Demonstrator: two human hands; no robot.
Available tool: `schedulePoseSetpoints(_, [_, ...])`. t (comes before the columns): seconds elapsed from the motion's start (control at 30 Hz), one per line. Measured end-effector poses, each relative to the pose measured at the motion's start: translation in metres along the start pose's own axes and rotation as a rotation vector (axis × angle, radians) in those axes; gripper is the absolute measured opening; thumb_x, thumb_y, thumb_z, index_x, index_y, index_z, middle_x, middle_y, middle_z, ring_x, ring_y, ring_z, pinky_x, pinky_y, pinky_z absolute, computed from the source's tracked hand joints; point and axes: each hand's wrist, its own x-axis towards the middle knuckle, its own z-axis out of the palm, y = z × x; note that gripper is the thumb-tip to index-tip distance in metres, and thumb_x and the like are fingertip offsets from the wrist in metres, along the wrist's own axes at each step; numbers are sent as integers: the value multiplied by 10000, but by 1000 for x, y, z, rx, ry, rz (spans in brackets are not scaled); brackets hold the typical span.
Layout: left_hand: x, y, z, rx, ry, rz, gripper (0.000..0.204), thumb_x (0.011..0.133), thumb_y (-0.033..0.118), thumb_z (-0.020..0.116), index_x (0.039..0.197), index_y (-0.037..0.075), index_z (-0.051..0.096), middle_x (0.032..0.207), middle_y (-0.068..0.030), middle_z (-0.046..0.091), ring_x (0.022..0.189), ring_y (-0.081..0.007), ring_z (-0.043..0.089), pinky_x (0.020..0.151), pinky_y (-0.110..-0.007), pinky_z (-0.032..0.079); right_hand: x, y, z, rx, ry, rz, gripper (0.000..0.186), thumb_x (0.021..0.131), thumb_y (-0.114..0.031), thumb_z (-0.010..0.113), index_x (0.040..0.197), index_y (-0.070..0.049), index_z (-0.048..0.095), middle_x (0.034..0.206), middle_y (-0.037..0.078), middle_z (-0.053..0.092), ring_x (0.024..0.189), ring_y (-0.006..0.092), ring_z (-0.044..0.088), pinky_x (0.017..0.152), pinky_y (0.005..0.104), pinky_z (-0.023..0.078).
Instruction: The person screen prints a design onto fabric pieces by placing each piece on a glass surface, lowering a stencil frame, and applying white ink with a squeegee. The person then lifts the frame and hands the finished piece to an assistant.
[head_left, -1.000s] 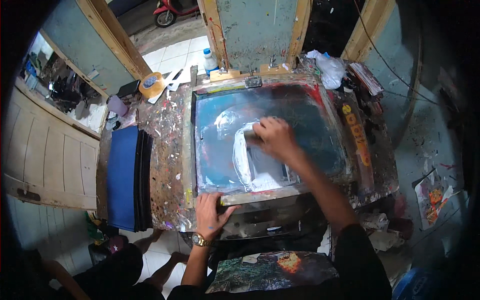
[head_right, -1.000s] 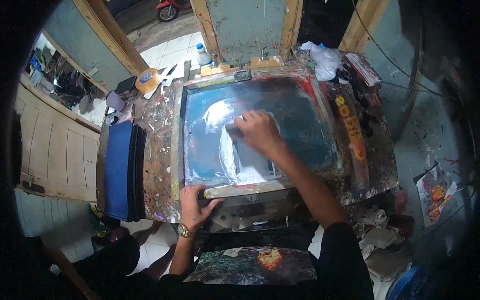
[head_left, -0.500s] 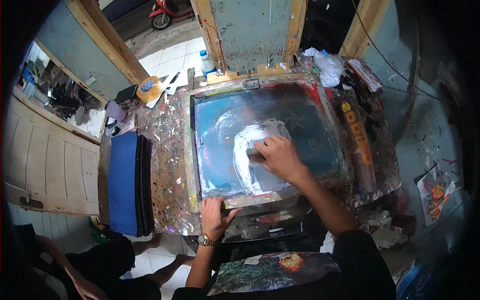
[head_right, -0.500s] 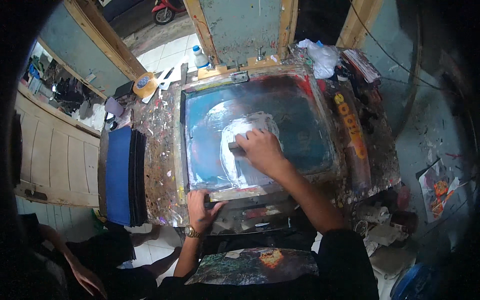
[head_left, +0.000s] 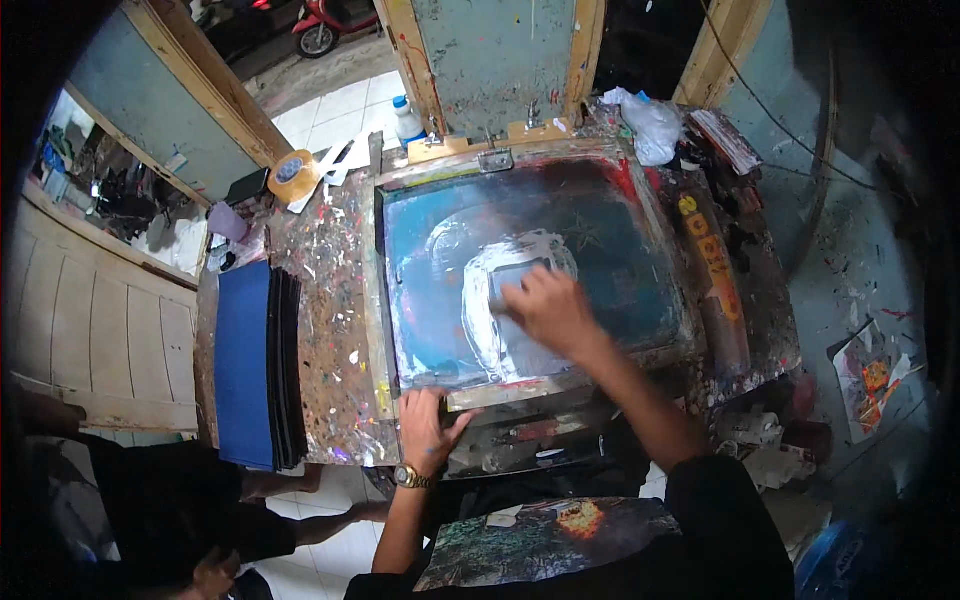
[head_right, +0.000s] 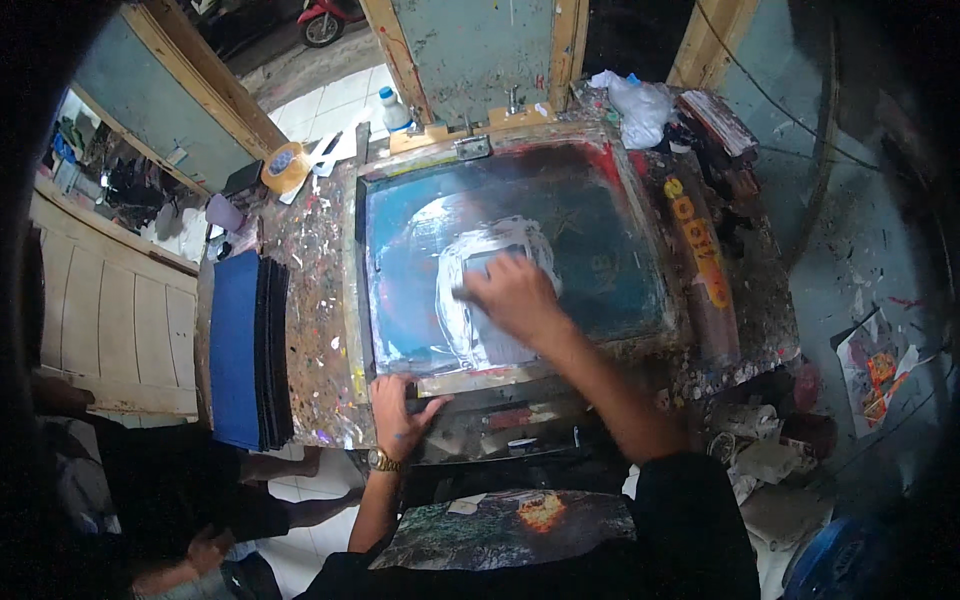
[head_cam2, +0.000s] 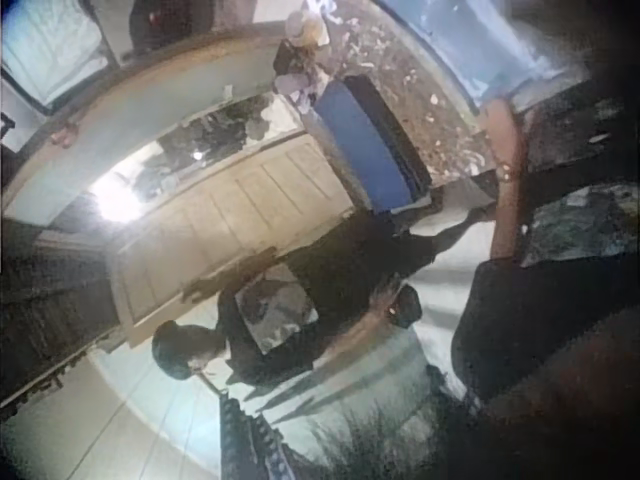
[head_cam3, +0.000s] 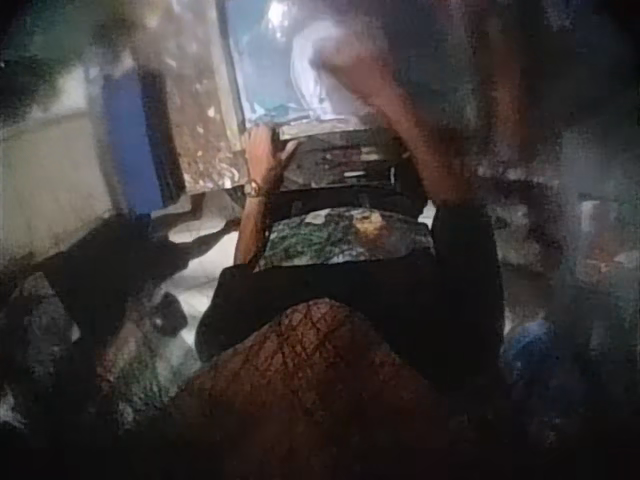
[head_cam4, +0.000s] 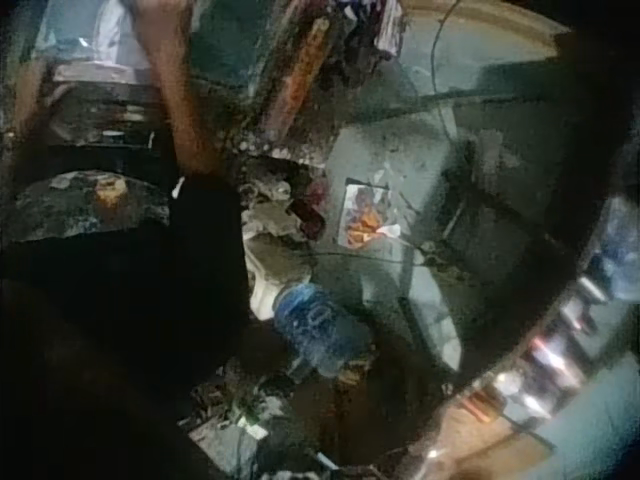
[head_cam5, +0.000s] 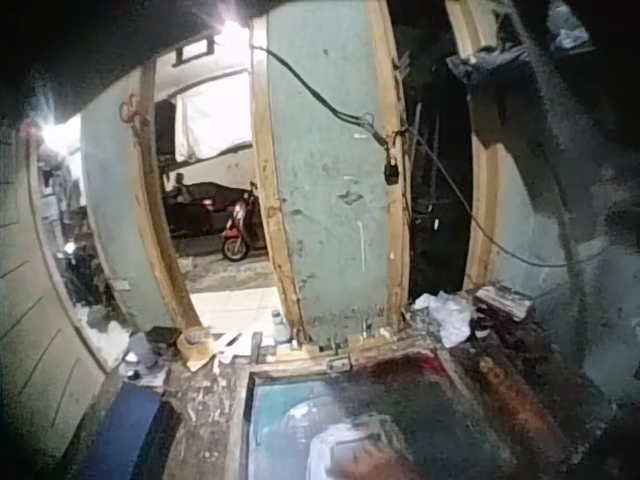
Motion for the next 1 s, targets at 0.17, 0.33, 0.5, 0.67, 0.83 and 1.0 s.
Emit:
schedulePoseSetpoints(0.17, [-2, 0, -1, 7, -52, -53, 584, 674, 336, 949, 1045, 35, 614, 944, -111, 604, 914, -347, 552, 831, -454, 435, -53, -44, -19, -5, -95, 11, 178, 933, -320, 689, 947, -143, 676, 825, 80, 626, 833, 270, 645, 725, 408, 518])
schedulePoseSetpoints(0.33, [3, 1, -1, 8, 8, -10, 519, 732, 395, 902, 1003, 55, 620, 860, -105, 586, 843, -314, 559, 824, -430, 419, 20, 9, -19, -37, -62, -7, 262, 870, -335, 753, 1004, -125, 672, 893, 102, 672, 912, 314, 670, 781, 463, 531])
schedulePoseSetpoints(0.5, [7, 7, -2, -14, 11, 8, 506, 741, 382, 899, 994, 49, 614, 861, -107, 586, 847, -318, 562, 833, -436, 422, 48, 43, 0, -86, -24, 3, 283, 838, -302, 780, 993, -113, 639, 886, 108, 645, 921, 323, 657, 805, 472, 525])
schedulePoseSetpoints(0.67, [-1, 2, -1, -3, -21, -23, 498, 740, 365, 902, 989, 47, 611, 856, -107, 583, 846, -319, 561, 834, -442, 423, -32, -26, -11, -20, -64, 26, 266, 863, -330, 756, 949, -113, 627, 823, 69, 606, 860, 266, 643, 732, 426, 500])
schedulePoseSetpoints(0.83, [2, 4, -4, -22, 33, 21, 484, 737, 324, 909, 1002, 45, 615, 854, -104, 585, 832, -310, 562, 817, -430, 426, -85, -63, -25, -141, -77, 12, 229, 861, -266, 710, 1000, -95, 650, 867, 67, 608, 872, 254, 630, 761, 409, 483])
schedulePoseSetpoints(1.0, [20, 20, -36, 1, 78, 71, 509, 714, 305, 926, 1026, 32, 631, 867, -107, 601, 810, -302, 567, 764, -407, 432, -86, -83, -64, -95, -14, 19, 536, 782, -318, 796, 1199, -50, 592, 1029, 110, 574, 1000, 286, 585, 866, 439, 455])
